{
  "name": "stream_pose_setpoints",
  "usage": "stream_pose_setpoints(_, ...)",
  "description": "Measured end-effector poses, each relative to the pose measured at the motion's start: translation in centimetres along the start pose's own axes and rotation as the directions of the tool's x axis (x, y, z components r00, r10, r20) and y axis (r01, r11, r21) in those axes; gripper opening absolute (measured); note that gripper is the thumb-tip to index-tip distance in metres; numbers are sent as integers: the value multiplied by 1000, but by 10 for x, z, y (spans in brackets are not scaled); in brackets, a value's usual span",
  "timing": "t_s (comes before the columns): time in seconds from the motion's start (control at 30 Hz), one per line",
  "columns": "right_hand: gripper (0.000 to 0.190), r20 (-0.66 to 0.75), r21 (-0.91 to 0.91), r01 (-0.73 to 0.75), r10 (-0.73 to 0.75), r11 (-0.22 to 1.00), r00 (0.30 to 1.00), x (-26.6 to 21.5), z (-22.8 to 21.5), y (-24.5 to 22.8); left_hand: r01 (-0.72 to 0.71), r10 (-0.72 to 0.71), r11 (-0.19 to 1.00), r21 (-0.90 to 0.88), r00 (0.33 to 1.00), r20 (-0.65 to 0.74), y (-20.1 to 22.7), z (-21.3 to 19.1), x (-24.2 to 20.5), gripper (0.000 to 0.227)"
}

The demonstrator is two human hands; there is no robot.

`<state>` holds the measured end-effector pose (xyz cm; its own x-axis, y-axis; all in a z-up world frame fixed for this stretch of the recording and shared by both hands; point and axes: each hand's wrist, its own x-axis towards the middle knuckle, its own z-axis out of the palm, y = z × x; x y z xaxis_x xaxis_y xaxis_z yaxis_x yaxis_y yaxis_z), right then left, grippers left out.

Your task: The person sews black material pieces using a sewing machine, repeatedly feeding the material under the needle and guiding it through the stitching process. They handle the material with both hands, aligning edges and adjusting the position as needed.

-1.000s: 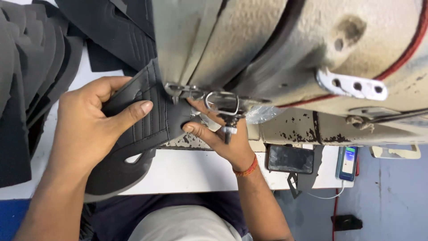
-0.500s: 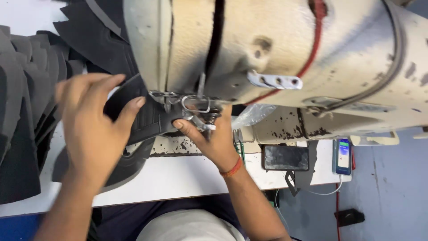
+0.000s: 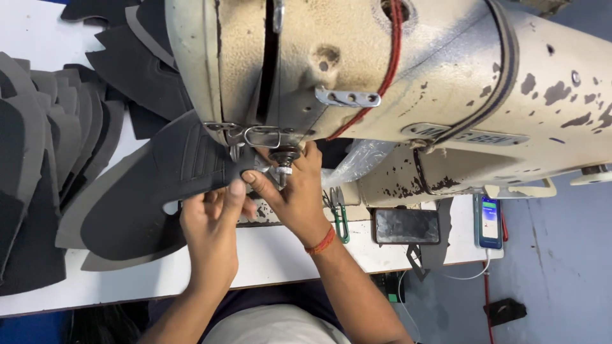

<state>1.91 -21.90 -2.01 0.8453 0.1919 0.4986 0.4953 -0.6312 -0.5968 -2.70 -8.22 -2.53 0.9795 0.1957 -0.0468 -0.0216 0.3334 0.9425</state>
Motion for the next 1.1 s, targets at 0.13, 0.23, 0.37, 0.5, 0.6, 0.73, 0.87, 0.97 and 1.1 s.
stream_pose_setpoints(0.13, 43, -12, -86, -4, 3, 996, 1000, -5, 2, -1, -14, 0, 988, -155, 996, -89, -8, 4, 12, 19)
stream_pose_setpoints(0.23, 40, -28, -122, 10, -13, 992, 1000, -5, 5, -3, -25, 6, 989, -148, 992, -125, -7, 1, 19, 17)
stream_pose_setpoints(0.37, 38, -70, -121, 53, -62, 991, 996, -5, 7, 1, -8, 1, 996, -85, 996, -90, 0, -5, 26, 13)
stream_pose_setpoints(0.5, 38, -34, -200, 112, -121, 974, 992, 3, -18, 6, 132, -136, 988, 74, 990, 43, 8, -41, 67, 16)
stream_pose_setpoints(0.6, 38, 166, -189, 209, -178, 959, 970, 9, -39, 6, 321, -371, 918, 231, 902, 222, 8, -60, 95, 17)
stream_pose_setpoints(0.73, 62, 379, -290, 404, -284, 868, 881, 11, -44, 15, 300, -318, 947, 115, 928, 195, 0, -36, 74, 14)
stream_pose_setpoints(0.87, 64, 361, -276, 430, -322, 860, 875, 13, -43, 23, 66, -69, 984, 165, 997, 17, 6, -3, 47, 19)
stream_pose_setpoints(0.97, 66, 393, -202, 398, -298, 895, 870, 17, -44, 29, 31, -31, 973, 227, 1000, -6, 15, 2, 46, 18)
stream_pose_setpoints(1.1, 68, 403, -206, 373, -269, 905, 875, 15, -38, 31, 82, -85, 979, 185, 996, 6, 5, -4, 62, 13)
